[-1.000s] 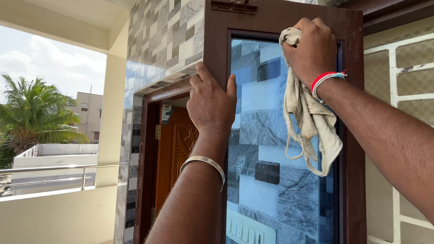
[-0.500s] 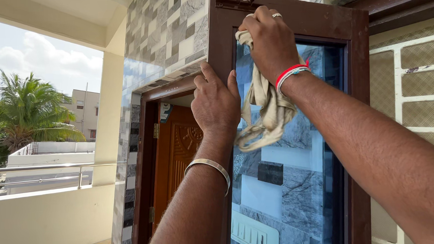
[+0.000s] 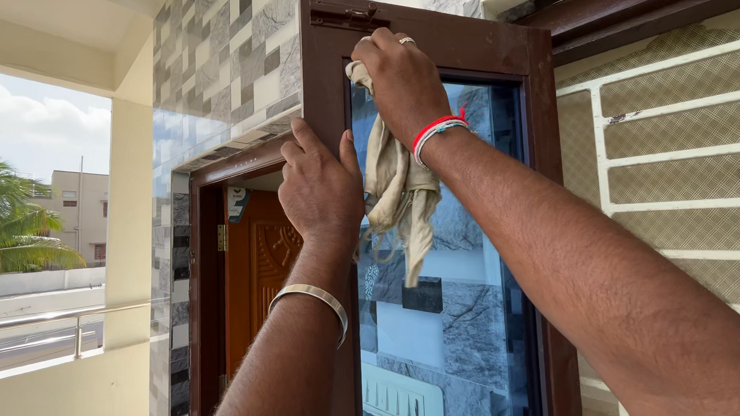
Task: The person cleans a glass window pane with a cloth. They wipe the glass surface, the frame, and the lower latch area of the window by hand.
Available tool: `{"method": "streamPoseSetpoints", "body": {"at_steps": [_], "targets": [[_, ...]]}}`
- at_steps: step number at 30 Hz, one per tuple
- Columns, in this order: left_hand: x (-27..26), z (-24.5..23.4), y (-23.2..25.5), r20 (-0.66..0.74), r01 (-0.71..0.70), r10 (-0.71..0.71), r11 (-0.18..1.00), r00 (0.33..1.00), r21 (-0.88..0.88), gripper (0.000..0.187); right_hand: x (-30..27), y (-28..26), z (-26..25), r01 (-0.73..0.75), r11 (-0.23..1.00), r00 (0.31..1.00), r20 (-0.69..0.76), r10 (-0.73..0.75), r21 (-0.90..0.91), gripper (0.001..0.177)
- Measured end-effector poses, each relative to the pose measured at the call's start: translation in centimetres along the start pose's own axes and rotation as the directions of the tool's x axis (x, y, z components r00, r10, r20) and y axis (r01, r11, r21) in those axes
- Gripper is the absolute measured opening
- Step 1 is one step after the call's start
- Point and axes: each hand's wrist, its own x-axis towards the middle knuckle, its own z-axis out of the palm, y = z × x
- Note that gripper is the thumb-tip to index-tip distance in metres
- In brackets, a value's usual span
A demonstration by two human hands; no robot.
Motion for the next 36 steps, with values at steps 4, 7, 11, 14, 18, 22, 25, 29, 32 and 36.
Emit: {"method": "streamPoseSetpoints", "body": {"at_steps": [4, 7, 11, 14, 18, 22, 25, 29, 32, 36], "targets": [[0.3, 0.1, -0.1, 0.013, -0.015, 0.015, 1.000, 1.000, 0.017, 0.073, -2.8, 5.0, -1.5, -0.084, 0.996, 0.994, 0.072, 0.084, 0.003, 0.013], [0.1, 0.0, -0.3, 0.042, -0.001, 0.000, 1.000, 0.999, 0.025, 0.072, -6.6, 10.8, -4.5, -0.247, 0.969, 0.957, 0.152, 0.248, -0.029, 0.015], [0.2, -0.2, -0.3, -0.004, -0.029, 0.029, 0.999, 1.000, 0.028, 0.071, -8.8, 17.4, -8.9, -0.402, 0.911, 0.863, 0.295, 0.410, -0.091, 0.022], [0.2, -0.1, -0.5, 0.021, -0.004, 0.004, 0.999, 1.000, 0.033, 0.070, -8.1, 19.0, -9.2, -0.426, 0.905, 0.879, 0.229, 0.419, -0.022, 0.022], [0.3, -0.1, -0.9, -0.021, -0.036, 0.037, 0.999, 0.999, 0.027, 0.069, -9.3, 17.4, -7.6, -0.279, 0.951, 0.925, 0.302, 0.229, 0.135, 0.028], [0.1, 0.2, -1.5, -0.055, -0.080, 0.082, 0.996, 0.995, 0.039, 0.065, -14.1, 14.4, -7.6, -0.217, 0.972, 0.958, 0.210, 0.194, 0.092, 0.031], [0.5, 0.1, -1.1, -0.013, -0.038, 0.038, 0.999, 0.999, 0.013, 0.066, -17.3, 12.2, -9.1, -0.128, 0.989, 0.955, 0.277, 0.103, 0.075, 0.034], [0.0, 0.0, -1.3, 0.045, -0.014, 0.012, 0.998, 0.999, 0.056, 0.075, -22.5, 8.1, -12.7, -0.020, 0.995, 0.950, 0.312, -0.013, 0.103, 0.044], [0.4, 0.6, -1.4, -0.200, -0.272, 0.326, 0.928, 0.924, 0.256, 0.073, -23.9, 7.1, -14.5, -0.035, 0.988, 0.897, 0.441, -0.035, 0.148, 0.048], [0.1, 2.8, 2.5, 0.036, -0.379, 0.377, 0.922, 0.925, 0.075, 0.076, -19.9, 9.7, -14.7, -0.269, 0.951, 0.817, 0.559, 0.142, 0.153, 0.054]]}}
